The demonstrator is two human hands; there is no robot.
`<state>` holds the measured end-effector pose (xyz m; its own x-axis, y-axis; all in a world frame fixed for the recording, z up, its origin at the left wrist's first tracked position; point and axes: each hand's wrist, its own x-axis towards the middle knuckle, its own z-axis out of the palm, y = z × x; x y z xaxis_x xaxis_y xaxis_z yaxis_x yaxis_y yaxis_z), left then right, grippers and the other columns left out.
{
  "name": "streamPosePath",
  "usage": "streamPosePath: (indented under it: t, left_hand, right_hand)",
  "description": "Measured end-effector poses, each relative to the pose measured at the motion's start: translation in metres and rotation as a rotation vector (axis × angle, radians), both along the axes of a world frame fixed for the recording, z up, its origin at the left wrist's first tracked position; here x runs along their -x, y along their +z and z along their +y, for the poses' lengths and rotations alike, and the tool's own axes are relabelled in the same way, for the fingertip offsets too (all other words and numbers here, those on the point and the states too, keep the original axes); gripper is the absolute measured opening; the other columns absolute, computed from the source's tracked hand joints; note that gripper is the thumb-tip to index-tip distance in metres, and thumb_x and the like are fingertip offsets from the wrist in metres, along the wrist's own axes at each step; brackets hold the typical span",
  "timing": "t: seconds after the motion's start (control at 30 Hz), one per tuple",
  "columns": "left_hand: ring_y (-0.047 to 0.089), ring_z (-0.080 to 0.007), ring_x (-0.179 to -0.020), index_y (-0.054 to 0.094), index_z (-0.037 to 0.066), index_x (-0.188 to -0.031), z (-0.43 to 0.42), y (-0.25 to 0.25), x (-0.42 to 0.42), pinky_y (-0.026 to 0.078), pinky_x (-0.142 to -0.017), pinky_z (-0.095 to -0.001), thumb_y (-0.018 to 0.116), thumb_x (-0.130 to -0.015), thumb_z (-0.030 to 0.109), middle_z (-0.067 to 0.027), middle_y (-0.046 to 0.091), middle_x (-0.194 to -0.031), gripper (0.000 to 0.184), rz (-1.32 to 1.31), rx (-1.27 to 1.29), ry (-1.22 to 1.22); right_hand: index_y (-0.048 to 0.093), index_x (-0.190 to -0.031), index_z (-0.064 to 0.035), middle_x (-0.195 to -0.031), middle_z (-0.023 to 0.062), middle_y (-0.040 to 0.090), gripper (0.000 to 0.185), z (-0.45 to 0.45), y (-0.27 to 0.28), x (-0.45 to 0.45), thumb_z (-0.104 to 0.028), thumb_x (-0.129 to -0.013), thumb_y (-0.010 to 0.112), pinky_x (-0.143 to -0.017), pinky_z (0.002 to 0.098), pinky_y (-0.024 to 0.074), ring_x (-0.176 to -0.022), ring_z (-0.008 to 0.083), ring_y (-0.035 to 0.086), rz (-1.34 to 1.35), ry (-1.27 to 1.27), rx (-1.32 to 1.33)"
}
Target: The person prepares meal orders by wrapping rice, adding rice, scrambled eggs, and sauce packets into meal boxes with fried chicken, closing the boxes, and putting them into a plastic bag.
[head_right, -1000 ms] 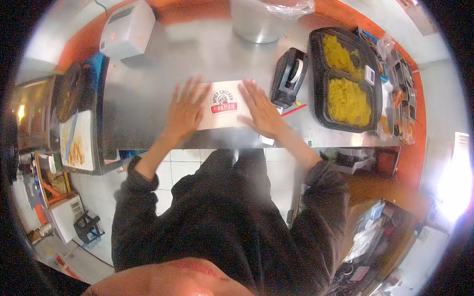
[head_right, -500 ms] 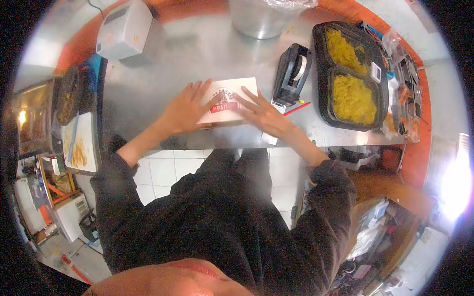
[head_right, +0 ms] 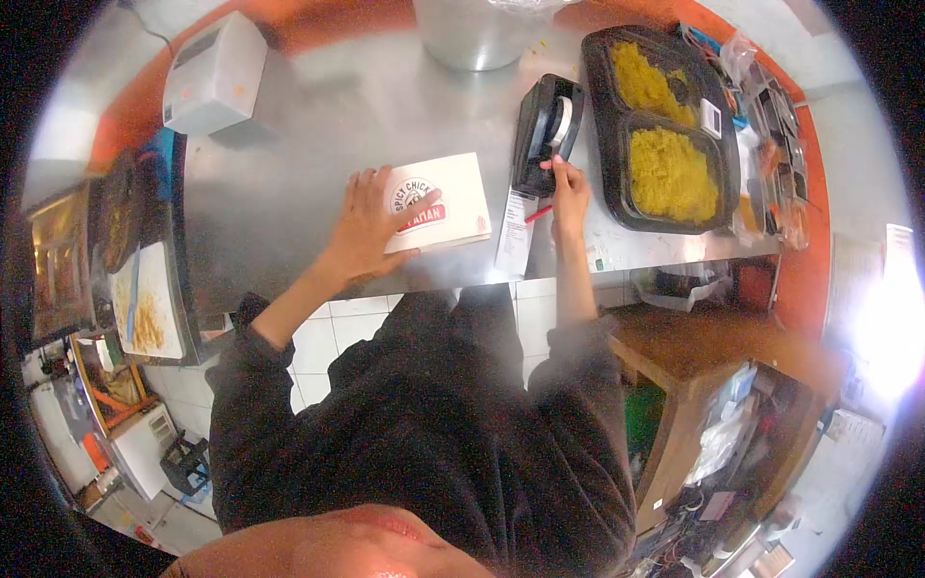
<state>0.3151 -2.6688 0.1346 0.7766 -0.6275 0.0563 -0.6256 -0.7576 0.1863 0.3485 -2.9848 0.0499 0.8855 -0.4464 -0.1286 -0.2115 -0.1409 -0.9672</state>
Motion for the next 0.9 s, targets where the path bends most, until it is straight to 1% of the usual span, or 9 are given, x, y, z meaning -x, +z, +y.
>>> streamPosePath:
  t: [0.17,0.27,0.3,0.4,0.5,0.63,0.7,0.77,0.9]
  left_hand:
    - [0.029,-0.0454,-0.121,0.034,0.037,-0.138,0.002,-0.001,-0.001,0.020,-0.104,-0.0574,0.067,-0.072,0.045,-0.0257,0.029,-0.131,0.075,-0.029,0.061,0.006]
    - [0.031,-0.0449,-0.119,0.035,0.036,-0.138,0.002,0.002,0.002,0.021,-0.103,-0.0570,0.069,-0.070,0.043,-0.0255,0.031,-0.130,0.076,-0.009,0.074,-0.016]
    - [0.031,-0.0448,-0.119,0.036,0.036,-0.138,0.002,0.003,-0.001,0.022,-0.103,-0.0568,0.070,-0.069,0.040,-0.0257,0.031,-0.129,0.076,0.000,0.070,-0.010]
    - [0.031,-0.0449,-0.119,0.035,0.036,-0.138,0.003,-0.001,-0.001,0.022,-0.103,-0.0566,0.070,-0.067,0.037,-0.0256,0.031,-0.129,0.079,-0.020,0.147,-0.008]
    - [0.031,-0.0468,-0.119,0.033,0.039,-0.138,0.004,-0.002,-0.001,0.020,-0.104,-0.0580,0.066,-0.072,0.045,-0.0254,0.032,-0.132,0.074,-0.008,0.091,-0.010]
    - [0.031,-0.0468,-0.120,0.033,0.039,-0.138,0.004,-0.006,0.003,0.020,-0.104,-0.0584,0.067,-0.071,0.044,-0.0261,0.032,-0.132,0.075,-0.046,0.084,-0.005]
    - [0.029,-0.0467,-0.122,0.033,0.039,-0.138,0.004,-0.009,0.001,0.019,-0.104,-0.0588,0.067,-0.071,0.044,-0.0266,0.031,-0.132,0.075,-0.043,0.115,0.014]
    - [0.028,-0.0465,-0.123,0.033,0.039,-0.138,0.004,-0.009,0.004,0.018,-0.105,-0.0590,0.066,-0.072,0.045,-0.0269,0.030,-0.133,0.074,-0.013,0.123,0.018]
    - [0.027,-0.0462,-0.124,0.033,0.038,-0.138,0.003,-0.007,0.003,0.017,-0.105,-0.0578,0.067,-0.070,0.041,-0.0268,0.027,-0.134,0.077,0.006,0.106,0.029]
  right_hand:
    - [0.064,-0.071,-0.0021,-0.071,0.0023,0.051,0.033,0.028,0.013,0.045,-0.029,-0.089,0.059,-0.055,0.0271,0.0352,-0.061,0.0114,0.044,-0.170,-0.144,-0.166]
    - [0.064,-0.078,0.0007,-0.073,0.0110,0.058,0.025,0.002,-0.064,0.058,-0.021,-0.089,0.058,-0.056,0.0295,0.0403,-0.060,0.0152,0.050,-0.097,0.106,0.916]
    - [0.064,-0.078,0.0007,-0.073,0.0110,0.058,0.025,0.008,-0.054,0.054,-0.021,-0.089,0.058,-0.056,0.0295,0.0403,-0.060,0.0152,0.050,-0.113,0.111,0.917]
    - [0.066,-0.084,-0.0007,-0.061,0.0058,0.057,0.023,0.065,0.044,0.078,-0.019,-0.092,0.054,-0.047,0.0254,0.0392,-0.050,0.0109,0.052,-0.003,-0.028,0.056]
    - [0.065,-0.103,0.0014,-0.054,0.0034,0.055,0.022,0.118,0.098,0.103,-0.014,-0.092,0.053,-0.039,0.0226,0.0377,-0.041,0.0093,0.049,0.173,0.291,-0.218]
    - [0.058,-0.121,-0.0090,-0.051,0.0022,0.052,0.031,0.161,0.070,0.091,-0.009,-0.090,0.055,-0.037,0.0230,0.0383,-0.038,0.0082,0.047,0.093,0.287,-0.347]
    - [0.054,-0.126,-0.0137,-0.053,0.0033,0.055,0.039,0.151,0.053,0.090,-0.006,-0.088,0.057,-0.039,0.0238,0.0400,-0.041,0.0080,0.049,0.124,0.315,-0.251]
    - [0.043,-0.135,-0.0142,-0.057,0.0049,0.058,0.054,0.139,0.014,0.100,-0.005,-0.085,0.059,-0.043,0.0244,0.0429,-0.046,0.0083,0.054,-0.401,0.565,0.476]
    - [0.049,-0.131,-0.0169,-0.060,0.0094,0.057,0.052,0.129,0.019,0.104,-0.007,-0.082,0.062,-0.049,0.0303,0.0450,-0.048,0.0112,0.054,-0.049,0.638,0.623]
